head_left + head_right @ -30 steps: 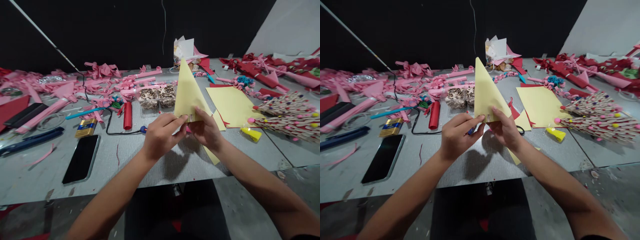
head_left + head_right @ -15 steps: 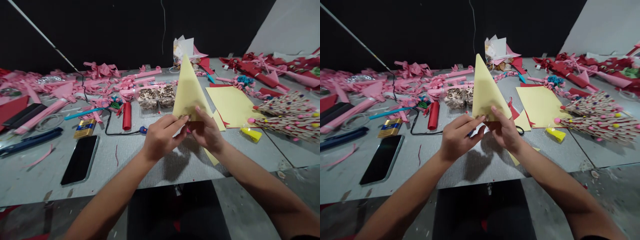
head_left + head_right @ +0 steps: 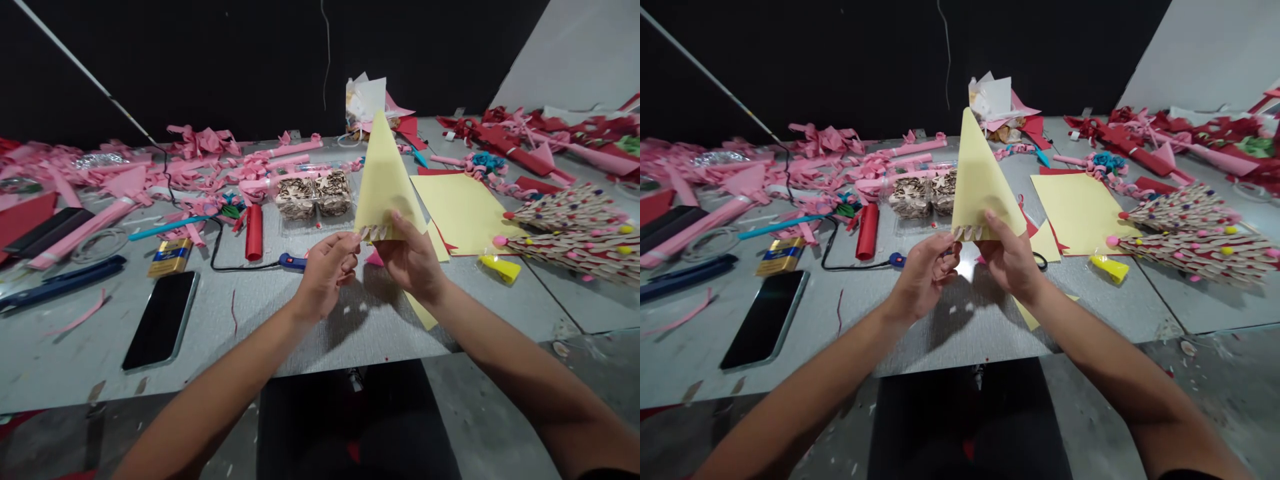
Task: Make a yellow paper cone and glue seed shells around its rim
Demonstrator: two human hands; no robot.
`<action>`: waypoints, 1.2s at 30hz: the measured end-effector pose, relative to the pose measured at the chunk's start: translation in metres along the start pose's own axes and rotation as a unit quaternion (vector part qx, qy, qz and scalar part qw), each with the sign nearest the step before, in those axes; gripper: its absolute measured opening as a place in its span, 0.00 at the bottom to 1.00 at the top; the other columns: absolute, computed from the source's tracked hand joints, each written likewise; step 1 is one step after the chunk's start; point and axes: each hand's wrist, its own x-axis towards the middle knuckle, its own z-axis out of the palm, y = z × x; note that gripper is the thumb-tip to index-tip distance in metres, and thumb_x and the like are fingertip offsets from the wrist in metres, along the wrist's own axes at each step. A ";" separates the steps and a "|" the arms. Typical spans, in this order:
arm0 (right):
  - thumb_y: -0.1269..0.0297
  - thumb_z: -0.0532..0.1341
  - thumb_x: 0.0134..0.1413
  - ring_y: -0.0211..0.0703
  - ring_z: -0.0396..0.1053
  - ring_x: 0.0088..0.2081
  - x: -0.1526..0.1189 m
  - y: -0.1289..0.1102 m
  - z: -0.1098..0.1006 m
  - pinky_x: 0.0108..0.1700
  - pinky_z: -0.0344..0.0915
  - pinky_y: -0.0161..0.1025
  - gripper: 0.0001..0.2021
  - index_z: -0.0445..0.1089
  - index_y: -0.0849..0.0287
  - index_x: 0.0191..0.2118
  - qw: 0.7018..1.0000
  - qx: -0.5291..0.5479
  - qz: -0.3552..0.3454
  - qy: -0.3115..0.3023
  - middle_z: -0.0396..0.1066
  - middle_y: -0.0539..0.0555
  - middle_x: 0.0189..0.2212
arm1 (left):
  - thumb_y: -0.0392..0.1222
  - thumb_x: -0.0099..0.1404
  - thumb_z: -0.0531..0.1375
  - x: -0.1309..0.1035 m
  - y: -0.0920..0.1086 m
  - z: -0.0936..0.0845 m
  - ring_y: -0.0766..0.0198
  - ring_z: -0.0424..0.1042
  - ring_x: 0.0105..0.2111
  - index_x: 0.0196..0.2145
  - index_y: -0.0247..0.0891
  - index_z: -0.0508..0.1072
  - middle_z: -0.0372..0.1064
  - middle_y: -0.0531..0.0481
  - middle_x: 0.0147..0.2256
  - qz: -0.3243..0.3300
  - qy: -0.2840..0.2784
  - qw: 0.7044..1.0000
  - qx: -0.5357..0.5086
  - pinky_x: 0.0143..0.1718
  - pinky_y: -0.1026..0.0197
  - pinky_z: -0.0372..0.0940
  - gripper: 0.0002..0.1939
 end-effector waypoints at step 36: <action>0.53 0.79 0.57 0.55 0.80 0.63 -0.016 0.028 0.004 0.76 0.71 0.60 0.29 0.77 0.44 0.63 0.997 -0.054 0.018 -0.047 0.86 0.52 0.54 | 0.50 0.52 0.82 0.004 0.005 -0.002 0.74 0.50 0.22 0.31 0.40 0.70 0.54 0.61 0.25 0.099 0.099 0.986 -0.090 0.21 0.69 0.49 0.26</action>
